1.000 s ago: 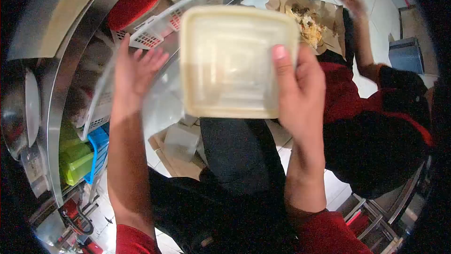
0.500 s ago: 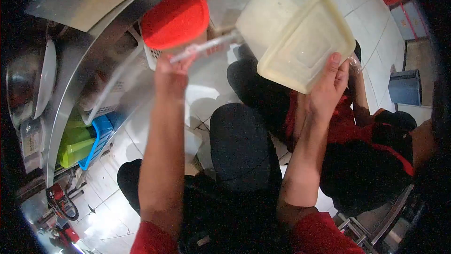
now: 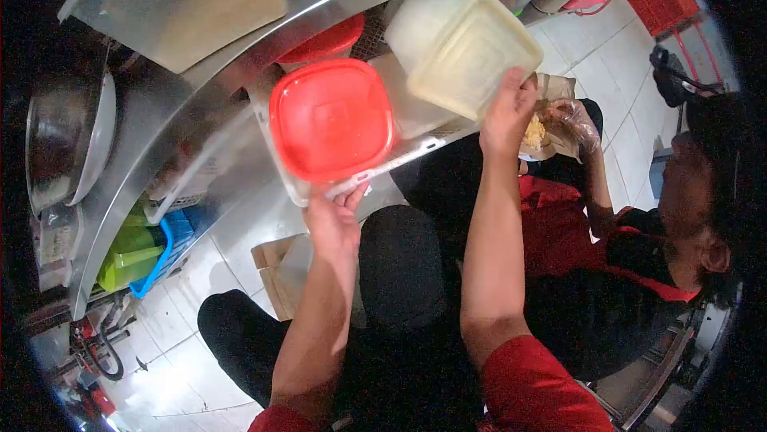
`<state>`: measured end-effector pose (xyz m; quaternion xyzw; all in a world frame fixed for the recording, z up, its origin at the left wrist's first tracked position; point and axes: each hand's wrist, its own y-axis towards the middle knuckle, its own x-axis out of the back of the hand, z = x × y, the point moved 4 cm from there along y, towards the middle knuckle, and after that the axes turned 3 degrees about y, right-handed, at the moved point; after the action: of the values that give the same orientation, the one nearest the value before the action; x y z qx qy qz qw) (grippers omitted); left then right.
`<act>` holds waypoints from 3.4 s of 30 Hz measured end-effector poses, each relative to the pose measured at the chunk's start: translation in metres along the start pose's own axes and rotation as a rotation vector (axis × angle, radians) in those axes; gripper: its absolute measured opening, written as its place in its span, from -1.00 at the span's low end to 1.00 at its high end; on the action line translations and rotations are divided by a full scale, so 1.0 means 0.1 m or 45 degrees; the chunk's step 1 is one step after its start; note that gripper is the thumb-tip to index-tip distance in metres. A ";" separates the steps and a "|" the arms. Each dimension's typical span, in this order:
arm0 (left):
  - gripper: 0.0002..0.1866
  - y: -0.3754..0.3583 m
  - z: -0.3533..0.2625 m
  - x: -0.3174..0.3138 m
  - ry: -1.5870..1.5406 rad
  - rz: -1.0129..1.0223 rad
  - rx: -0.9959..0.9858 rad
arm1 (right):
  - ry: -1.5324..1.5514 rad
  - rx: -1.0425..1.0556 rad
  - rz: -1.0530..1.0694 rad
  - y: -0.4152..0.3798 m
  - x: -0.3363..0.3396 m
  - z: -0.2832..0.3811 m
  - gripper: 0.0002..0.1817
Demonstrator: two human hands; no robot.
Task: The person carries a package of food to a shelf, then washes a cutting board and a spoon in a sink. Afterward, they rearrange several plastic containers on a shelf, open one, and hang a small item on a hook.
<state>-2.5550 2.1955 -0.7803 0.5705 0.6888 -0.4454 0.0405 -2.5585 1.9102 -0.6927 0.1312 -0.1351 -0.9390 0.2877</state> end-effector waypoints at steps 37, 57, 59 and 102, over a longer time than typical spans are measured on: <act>-0.59 0.03 0.11 0.16 0.138 -0.003 -0.051 | 0.067 0.301 0.065 0.03 -0.15 -0.17 -0.69; -0.60 0.02 0.10 0.11 0.067 0.054 -0.085 | -0.363 0.121 0.400 0.91 -0.47 -0.58 -0.65; -0.59 0.01 0.07 0.09 0.053 0.039 -0.066 | -0.350 0.118 0.389 0.88 -0.47 -0.60 -0.64; -0.60 0.26 -0.24 -0.06 0.348 0.242 0.007 | -0.506 -0.135 0.067 1.04 -0.21 -0.69 -0.58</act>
<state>-2.5203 2.2056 -0.7775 0.6883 0.6298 -0.3597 -0.0132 -2.4663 1.8268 -0.7192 -0.0757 -0.1428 -0.9445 0.2861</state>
